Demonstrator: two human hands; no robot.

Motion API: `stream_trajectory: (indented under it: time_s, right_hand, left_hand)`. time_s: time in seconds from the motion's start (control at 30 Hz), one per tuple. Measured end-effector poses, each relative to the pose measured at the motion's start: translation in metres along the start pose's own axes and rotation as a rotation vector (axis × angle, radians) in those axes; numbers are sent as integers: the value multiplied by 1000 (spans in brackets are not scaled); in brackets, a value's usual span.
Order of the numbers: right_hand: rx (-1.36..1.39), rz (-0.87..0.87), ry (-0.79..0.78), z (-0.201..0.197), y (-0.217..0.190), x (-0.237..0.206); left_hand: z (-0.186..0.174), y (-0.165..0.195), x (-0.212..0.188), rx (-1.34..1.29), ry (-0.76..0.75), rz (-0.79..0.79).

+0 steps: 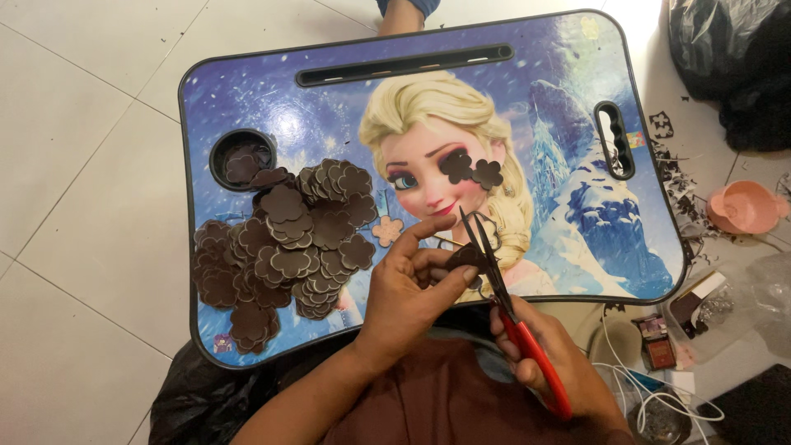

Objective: The person uses red-handled scissors to trim the edges of small dark brown flower-shaped pieces on a lap desk. They pick up pieces from a pile, cut them, and place them back on the desk.

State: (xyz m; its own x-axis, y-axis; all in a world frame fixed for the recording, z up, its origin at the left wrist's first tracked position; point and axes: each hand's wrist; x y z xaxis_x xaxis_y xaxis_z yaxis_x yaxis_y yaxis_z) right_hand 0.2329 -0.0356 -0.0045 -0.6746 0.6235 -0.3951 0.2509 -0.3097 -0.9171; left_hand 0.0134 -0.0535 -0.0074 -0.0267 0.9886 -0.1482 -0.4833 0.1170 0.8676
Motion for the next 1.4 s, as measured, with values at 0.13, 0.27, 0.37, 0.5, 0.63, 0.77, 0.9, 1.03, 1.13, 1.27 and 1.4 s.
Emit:
stream_trajectory:
  time_s: [0.13, 0.27, 0.37, 0.5, 0.63, 0.77, 0.9, 1.03, 1.13, 1.27, 1.4]
  right_hand:
    - [-53, -7, 5, 0, -1, 0]
    - [-17, -7, -2, 0, -3, 0]
    - [-34, 6, -1, 0, -3, 0]
    - [-79, 14, -2, -3, -2, 0]
    - [-71, -5, -18, -4, 2, -1]
    - [-94, -9, -16, -6, 7, -1]
    - [-78, -5, -30, -8, 12, 0]
    - [-71, 18, -30, -9, 15, -1]
    - [-38, 21, -29, -9, 15, 0]
    - [-45, 33, -22, -7, 11, -2]
    - [-58, 28, -5, -4, 7, -1]
  left_hand:
    - [-2, 0, 0, 9, 5, 15]
    - [-3, 0, 1, 0, -6, 27]
    - [-3, 1, 1, 28, 6, 36]
    - [-5, 2, 2, 27, 21, 15]
    - [-6, 3, 3, -9, 11, 21]
    - [-7, 3, 3, 12, 21, 29]
    - [-8, 3, 4, 40, 31, 48]
    - [-8, 4, 4, 47, 43, 52]
    - [-8, 5, 4, 50, 42, 61]
    - [-10, 6, 4, 49, 25, 68]
    - [-7, 2, 5, 25, 38, 57]
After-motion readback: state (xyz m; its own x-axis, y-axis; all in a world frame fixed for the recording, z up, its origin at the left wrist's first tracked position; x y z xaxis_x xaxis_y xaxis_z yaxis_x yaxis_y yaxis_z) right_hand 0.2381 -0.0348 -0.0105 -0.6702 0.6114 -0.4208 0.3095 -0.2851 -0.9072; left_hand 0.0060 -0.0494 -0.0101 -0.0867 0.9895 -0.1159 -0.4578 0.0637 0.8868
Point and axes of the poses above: each hand's wrist, its own x-axis towards the middle knuckle, its own z-axis out of the palm, y = z × x, and after that the axes turned 5 degrees about -y, right-handed
